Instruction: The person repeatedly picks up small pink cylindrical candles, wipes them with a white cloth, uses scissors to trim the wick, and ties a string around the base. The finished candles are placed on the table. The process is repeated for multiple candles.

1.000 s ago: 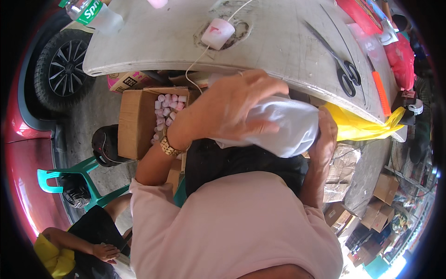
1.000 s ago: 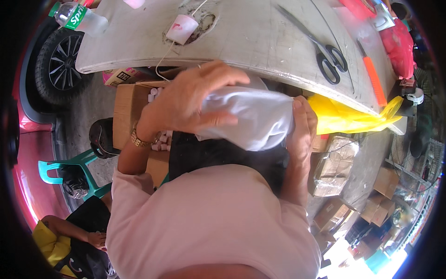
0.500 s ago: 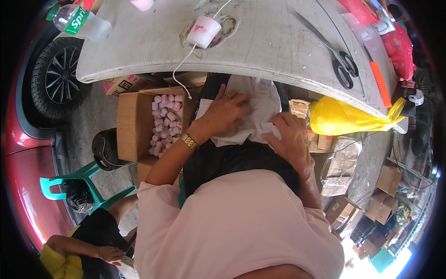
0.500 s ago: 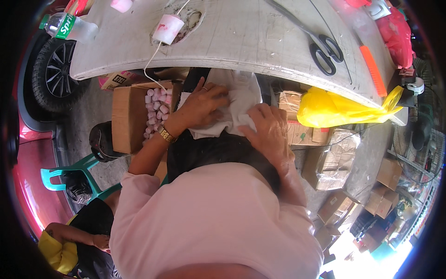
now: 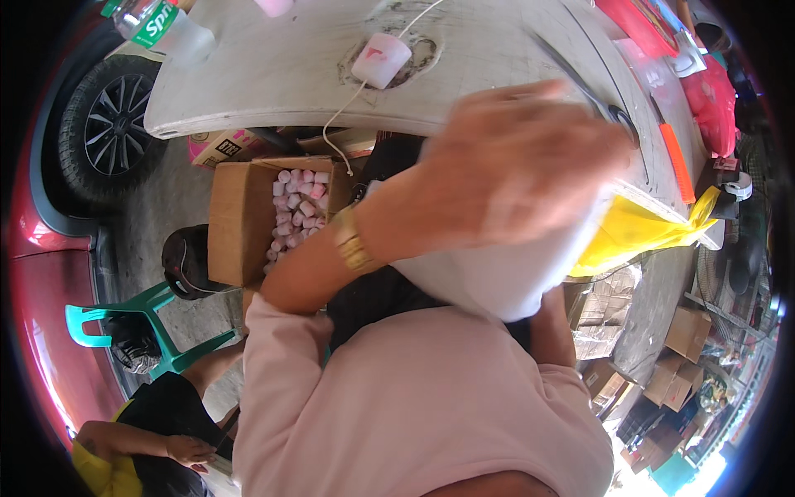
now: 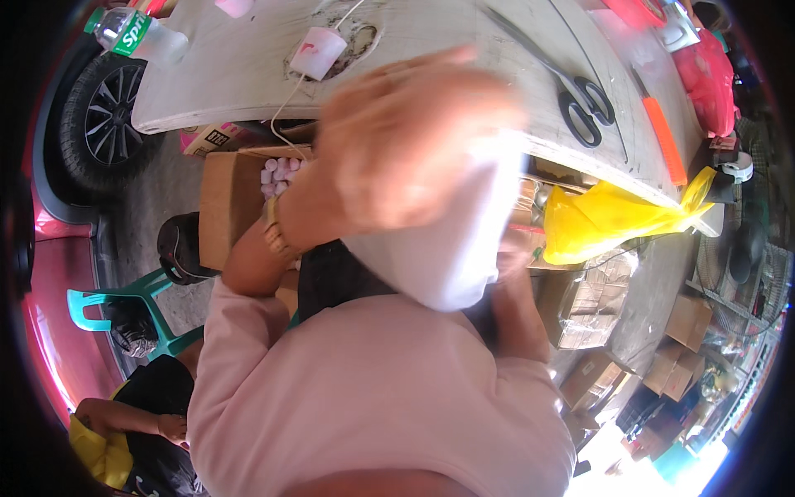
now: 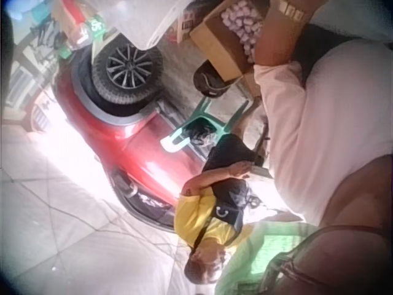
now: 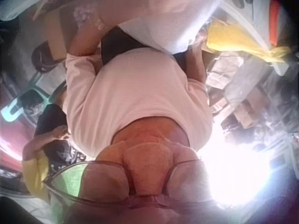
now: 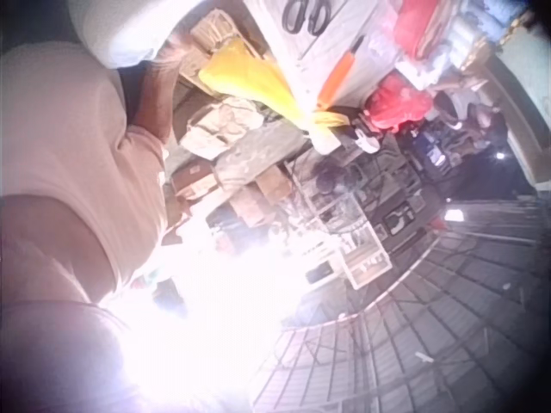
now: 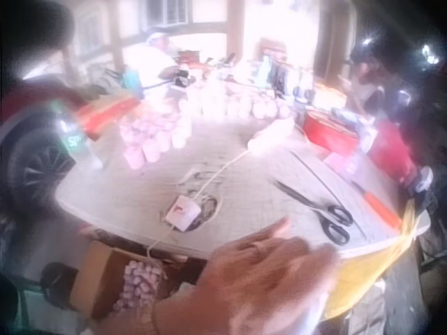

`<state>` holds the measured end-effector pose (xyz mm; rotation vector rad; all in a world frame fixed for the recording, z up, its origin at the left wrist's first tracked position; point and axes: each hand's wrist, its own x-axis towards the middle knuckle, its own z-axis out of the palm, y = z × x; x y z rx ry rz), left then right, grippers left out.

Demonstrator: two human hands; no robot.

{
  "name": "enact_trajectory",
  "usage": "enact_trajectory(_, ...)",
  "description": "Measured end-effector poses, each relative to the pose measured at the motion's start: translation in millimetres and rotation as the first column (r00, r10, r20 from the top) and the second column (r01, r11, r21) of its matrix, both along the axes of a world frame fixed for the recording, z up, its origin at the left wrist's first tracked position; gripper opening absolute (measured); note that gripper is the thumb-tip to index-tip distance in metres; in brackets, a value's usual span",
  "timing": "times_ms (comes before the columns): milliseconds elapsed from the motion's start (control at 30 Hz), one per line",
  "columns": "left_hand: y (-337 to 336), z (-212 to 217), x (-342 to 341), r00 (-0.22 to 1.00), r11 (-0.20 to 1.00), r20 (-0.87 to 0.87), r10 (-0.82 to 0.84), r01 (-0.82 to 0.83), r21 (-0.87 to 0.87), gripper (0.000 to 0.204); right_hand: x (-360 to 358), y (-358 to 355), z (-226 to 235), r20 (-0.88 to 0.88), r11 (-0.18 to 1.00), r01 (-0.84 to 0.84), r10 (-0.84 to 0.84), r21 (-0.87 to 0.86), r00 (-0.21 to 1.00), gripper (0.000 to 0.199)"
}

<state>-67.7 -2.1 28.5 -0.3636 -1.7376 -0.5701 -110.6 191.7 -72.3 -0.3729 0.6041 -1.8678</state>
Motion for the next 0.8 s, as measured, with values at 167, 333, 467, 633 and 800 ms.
enact_trajectory(167,56.7,17.8,-32.6,0.942,0.912,0.332,-0.046,0.175,-0.37,0.016,2.1,-22.3,-9.8,0.104,0.995,-0.076,0.082,-0.059,0.991,0.038)
enact_trajectory(333,18.1,2.5,-26.3,0.937,0.973,0.349,-0.004,0.084,-0.215,0.018,8.6,-37.8,0.0,-0.047,0.999,0.003,0.0,0.052,0.999,0.04)
enact_trajectory(467,-59.7,-9.7,20.2,0.746,0.867,0.449,0.491,-0.47,-0.167,0.035,12.6,-43.6,23.2,-0.458,0.973,0.17,-0.082,0.156,0.885,0.042)
enact_trajectory(633,-85.7,-15.1,48.6,0.67,0.857,0.551,0.498,-0.479,-0.191,0.032,20.6,-59.4,58.5,-0.968,0.935,0.341,0.013,0.101,0.252,0.045)
enact_trajectory(800,-50.9,-2.4,110.8,0.719,0.927,0.695,-0.001,-0.26,0.271,0.027,31.3,-83.8,86.0,-0.961,0.945,0.323,0.139,0.057,-0.238,0.048)
